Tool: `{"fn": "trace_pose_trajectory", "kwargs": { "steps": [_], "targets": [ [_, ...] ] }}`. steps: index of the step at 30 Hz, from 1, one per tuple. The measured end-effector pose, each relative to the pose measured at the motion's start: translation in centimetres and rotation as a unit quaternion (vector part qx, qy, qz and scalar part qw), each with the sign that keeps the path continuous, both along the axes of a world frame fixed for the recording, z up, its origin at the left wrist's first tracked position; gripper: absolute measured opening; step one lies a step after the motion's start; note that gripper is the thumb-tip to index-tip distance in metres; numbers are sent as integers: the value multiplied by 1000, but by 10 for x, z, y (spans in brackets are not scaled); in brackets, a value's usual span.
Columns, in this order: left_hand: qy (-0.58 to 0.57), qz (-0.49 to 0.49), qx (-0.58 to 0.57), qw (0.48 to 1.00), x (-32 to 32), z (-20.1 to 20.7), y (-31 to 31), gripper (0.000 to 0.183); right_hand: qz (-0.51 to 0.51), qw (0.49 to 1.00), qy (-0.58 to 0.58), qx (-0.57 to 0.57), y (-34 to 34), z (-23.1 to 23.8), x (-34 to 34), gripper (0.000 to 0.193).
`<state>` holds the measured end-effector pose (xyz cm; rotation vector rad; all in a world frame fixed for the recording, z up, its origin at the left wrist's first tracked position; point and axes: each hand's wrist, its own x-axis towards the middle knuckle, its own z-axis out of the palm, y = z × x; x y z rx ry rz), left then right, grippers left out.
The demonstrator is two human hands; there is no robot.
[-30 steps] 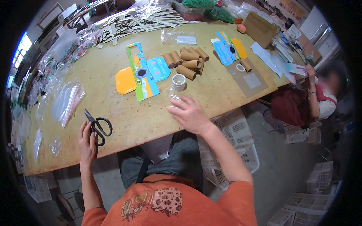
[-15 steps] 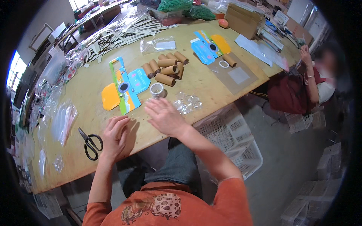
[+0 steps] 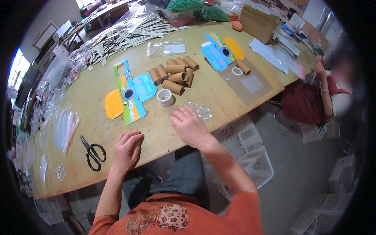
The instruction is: The person uses scissors to cut bubble wrap into small pieces, then places the cut pieces into a clear plastic bag. They also handle white plastic rings and a flat cardboard cutout, arranging them on the table.
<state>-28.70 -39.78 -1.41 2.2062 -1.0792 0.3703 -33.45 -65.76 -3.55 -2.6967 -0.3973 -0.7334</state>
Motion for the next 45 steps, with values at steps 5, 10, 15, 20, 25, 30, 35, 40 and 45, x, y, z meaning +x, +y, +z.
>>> {"fn": "trace_pose_trajectory", "kwargs": {
  "steps": [5, 10, 15, 20, 25, 30, 35, 40, 45],
  "targets": [
    [21, 5, -24, 999, 2, -2, 5, 16, -31, 998, 29, 55, -25, 4, 3, 23],
    [47, 1, -59, 997, 6, -2, 8, 15, -49, 994, 21, 98, -27, 2, 5, 19],
    [92, -9, -104, 990, 8, 0, 17, 10, -48, 993, 21, 105, -23, 2, 5, 18],
    [117, 5, -47, 992, 35, 25, 36, 22, -53, 993, 17, 106, -19, 2, 5, 17],
    [77, 140, 74, 984, 114, 7, 56, 75, -47, 994, 17, 98, -19, 1, 6, 18],
    [157, 101, 150, 971, 171, 3, 64, 110, -38, 993, 12, 109, -26, -4, 7, 16],
    [160, 42, 242, 956, 201, 4, 53, 123, -45, 993, -10, 105, -28, -4, 0, 17],
    [177, -7, 286, 942, 213, 14, 43, 115, -64, 993, -5, 99, -28, -5, -2, 18],
    [174, 27, 359, 916, 184, 41, 47, 110, -51, 995, -5, 91, -28, -3, 1, 19]
  ]
}}
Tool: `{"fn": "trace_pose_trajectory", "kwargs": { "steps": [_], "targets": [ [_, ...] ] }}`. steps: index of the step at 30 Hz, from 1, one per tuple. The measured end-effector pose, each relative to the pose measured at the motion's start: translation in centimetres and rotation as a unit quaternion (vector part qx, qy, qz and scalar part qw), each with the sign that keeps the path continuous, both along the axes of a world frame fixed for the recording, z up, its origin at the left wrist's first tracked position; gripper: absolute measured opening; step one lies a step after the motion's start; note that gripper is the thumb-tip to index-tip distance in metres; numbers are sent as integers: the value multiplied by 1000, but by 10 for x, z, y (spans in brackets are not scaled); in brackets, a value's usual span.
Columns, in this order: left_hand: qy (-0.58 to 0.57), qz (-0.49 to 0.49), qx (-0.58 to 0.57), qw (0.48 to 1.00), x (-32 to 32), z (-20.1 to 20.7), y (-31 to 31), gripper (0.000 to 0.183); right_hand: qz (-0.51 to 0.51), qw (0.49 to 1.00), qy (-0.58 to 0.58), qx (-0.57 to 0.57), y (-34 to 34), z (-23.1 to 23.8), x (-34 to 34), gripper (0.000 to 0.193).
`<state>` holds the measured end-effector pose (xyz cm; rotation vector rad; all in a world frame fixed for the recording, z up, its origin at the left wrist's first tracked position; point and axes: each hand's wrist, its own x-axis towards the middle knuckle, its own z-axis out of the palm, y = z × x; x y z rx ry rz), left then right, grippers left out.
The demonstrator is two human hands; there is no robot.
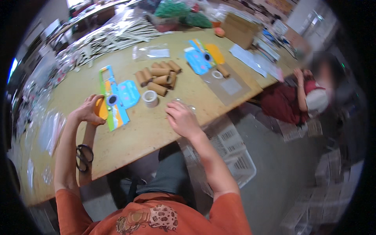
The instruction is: The person uses scissors to cut bubble wrap into small pieces, then places the cut pieces into a clear plastic bag. They also handle white plastic rings and a flat cardboard cutout, arranging them on the table.
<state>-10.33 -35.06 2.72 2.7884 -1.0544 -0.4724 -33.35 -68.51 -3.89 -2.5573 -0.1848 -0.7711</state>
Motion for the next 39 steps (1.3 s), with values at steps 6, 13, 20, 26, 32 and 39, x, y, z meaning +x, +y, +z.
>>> {"fn": "trace_pose_trajectory", "kwargs": {
  "steps": [6, 13, 20, 26, 32, 39],
  "targets": [
    [-8, 11, 0, 1000, -34, 6, 47, 111, -23, 996, -86, 12, 4, 23, 5, 18],
    [-177, 41, -298, 937, -170, 2, 53, 39, -21, 990, -138, 9, -24, 86, 89, 14],
    [-212, 154, -339, 904, -206, -42, 31, 21, -81, 982, 163, -54, -16, 85, 267, 40],
    [-223, 134, -355, 898, -203, -46, 41, 23, -192, 928, 274, -161, 40, 75, 367, 52],
    [-196, 123, -369, 900, -203, -47, 50, 31, -260, 913, 257, -178, -2, 44, 394, 26],
    [-189, 109, -403, 889, -206, -51, 51, 26, -58, 986, 4, 158, -49, 128, 357, 25]
  ]
}}
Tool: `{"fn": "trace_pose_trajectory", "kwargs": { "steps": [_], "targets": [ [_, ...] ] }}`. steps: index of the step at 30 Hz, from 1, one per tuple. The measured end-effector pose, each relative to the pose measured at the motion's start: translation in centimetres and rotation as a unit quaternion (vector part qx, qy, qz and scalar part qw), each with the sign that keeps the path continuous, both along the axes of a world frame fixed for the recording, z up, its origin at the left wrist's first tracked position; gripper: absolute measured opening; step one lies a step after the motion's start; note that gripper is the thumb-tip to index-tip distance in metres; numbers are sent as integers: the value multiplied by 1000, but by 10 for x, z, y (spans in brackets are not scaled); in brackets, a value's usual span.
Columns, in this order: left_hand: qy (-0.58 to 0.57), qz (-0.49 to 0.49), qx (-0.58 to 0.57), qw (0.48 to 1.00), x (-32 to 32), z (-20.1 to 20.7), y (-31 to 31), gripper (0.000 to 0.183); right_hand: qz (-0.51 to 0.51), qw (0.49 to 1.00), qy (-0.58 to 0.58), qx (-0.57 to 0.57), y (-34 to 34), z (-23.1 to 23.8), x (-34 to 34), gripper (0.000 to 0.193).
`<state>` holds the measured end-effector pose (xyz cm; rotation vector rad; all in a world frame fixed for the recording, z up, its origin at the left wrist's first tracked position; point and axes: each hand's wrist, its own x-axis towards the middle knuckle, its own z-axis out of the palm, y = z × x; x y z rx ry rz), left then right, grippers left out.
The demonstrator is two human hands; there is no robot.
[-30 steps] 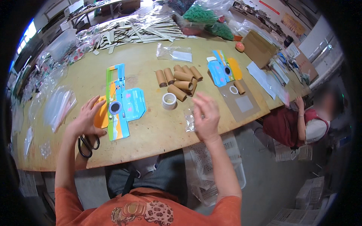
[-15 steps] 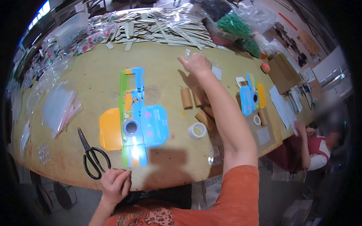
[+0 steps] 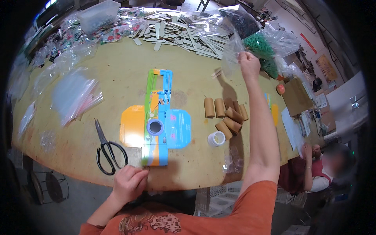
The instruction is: The person uses scissors to cut bubble wrap into small pieces, then places the cut pieces into a clear plastic bag. They also handle white plastic rings and a flat cardboard cutout, arranging them on the table.
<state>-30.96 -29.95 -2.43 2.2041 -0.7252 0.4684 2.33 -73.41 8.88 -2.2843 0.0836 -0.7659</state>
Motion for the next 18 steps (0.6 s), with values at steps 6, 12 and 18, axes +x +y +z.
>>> {"fn": "trace_pose_trajectory", "kwargs": {
  "steps": [6, 12, 18],
  "targets": [
    [-29, -4, -157, 987, 1, 14, 14, 23, 196, 969, 47, 142, 113, 89, -137, 28],
    [-200, 17, -170, 965, -11, 108, 26, 35, 281, 933, 212, -78, 210, 81, -298, 20],
    [20, -100, 6, 995, -59, 114, 41, 26, 449, 850, 173, -213, 260, 60, -386, 9]
  ]
}}
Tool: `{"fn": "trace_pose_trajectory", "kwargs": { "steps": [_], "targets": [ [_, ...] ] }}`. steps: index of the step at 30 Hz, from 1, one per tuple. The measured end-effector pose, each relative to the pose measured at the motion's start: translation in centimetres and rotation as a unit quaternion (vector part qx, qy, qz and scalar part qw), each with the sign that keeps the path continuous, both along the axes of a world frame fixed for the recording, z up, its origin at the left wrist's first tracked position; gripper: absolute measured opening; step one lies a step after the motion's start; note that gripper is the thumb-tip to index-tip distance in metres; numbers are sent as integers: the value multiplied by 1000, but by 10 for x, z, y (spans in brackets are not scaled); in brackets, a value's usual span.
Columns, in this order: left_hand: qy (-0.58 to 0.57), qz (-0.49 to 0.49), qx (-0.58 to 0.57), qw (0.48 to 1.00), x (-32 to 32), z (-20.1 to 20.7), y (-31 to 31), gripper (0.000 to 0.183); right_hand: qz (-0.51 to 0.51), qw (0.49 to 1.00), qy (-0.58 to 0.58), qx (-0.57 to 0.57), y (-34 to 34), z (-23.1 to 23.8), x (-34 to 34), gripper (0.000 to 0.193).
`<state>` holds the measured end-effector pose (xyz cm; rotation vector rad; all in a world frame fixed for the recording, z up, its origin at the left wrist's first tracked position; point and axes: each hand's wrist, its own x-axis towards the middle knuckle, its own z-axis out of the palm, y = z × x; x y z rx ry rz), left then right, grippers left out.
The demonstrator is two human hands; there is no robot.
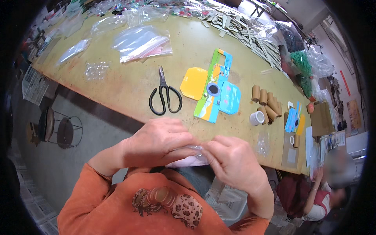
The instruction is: The person uses scissors to cut bubble wrap into small pieces, then places the cut pieces into a clear plastic bag. They also handle white plastic rings and a flat cardboard cutout, arranging them on the table.
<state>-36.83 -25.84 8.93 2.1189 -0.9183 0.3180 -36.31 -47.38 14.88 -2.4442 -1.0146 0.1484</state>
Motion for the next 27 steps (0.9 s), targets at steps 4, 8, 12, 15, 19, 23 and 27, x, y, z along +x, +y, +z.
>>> {"fn": "trace_pose_trajectory", "kwargs": {
  "steps": [4, 8, 12, 15, 19, 23, 27],
  "targets": [
    [211, -96, -67, 971, -20, -9, 10, 12, 49, 999, 13, 6, 5, -10, -15, 8],
    [540, -193, -197, 795, -30, -10, 9, 15, 55, 997, -8, 49, 2, -14, -24, 7],
    [544, -119, -322, 766, -31, -17, 13, 8, -101, 967, -164, 168, 5, -27, -25, 11],
    [324, -3, -437, 839, -16, -8, 21, 4, -189, 949, -73, 242, -2, -32, -32, 10],
    [148, 83, -377, 911, 7, 10, 8, 5, -186, 885, 213, 370, 10, -62, -39, 14],
    [219, 48, -137, 965, 21, -30, -4, 4, -190, 776, 400, 450, 29, -100, -23, 26],
    [301, 52, -108, 946, 20, -90, -2, 9, -199, 725, 490, 442, 30, -151, -14, 32]
  ]
}}
